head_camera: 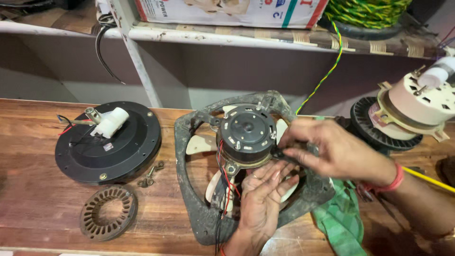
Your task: The person assembles a ceiling fan motor onto a metal frame. They align the motor, insert and tighten screws with a wrench, and adjust the wiring while securing the motor to the frame.
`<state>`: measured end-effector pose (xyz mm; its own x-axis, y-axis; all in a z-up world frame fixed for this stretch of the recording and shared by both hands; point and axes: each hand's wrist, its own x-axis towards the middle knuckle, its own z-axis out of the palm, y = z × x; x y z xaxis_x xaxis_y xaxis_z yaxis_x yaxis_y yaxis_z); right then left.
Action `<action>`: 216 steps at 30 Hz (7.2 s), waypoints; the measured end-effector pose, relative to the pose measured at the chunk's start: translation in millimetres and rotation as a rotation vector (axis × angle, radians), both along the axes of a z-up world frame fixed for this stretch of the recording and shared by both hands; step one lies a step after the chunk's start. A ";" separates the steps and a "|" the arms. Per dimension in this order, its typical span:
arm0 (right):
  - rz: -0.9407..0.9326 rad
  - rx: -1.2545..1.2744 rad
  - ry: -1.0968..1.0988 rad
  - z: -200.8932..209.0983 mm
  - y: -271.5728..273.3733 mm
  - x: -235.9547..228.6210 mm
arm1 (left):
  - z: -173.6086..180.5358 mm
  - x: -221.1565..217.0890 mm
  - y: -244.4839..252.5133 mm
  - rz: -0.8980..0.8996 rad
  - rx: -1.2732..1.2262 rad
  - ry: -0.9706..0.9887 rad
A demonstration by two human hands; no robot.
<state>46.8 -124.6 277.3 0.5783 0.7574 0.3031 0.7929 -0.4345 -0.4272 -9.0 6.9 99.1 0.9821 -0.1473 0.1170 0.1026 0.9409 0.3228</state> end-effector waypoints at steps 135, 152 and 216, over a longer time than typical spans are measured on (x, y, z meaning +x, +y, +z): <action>-0.016 0.229 0.112 -38.9 -18.4 13.0 | 42.5 -5.2 -3.1 0.041 0.118 0.059; -0.135 0.072 -0.230 -52.2 -12.9 -11.4 | 8.0 11.3 -21.4 0.286 0.373 0.161; -0.448 -0.323 0.261 -17.1 -100.6 -19.5 | 15.4 9.7 -36.1 0.452 0.556 0.043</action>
<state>27.3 -225.2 260.2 0.8863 0.4529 -0.0963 0.3895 -0.8418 -0.3738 0.7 -29.2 114.4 0.9632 0.2487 0.1025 -0.2349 0.5919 0.7710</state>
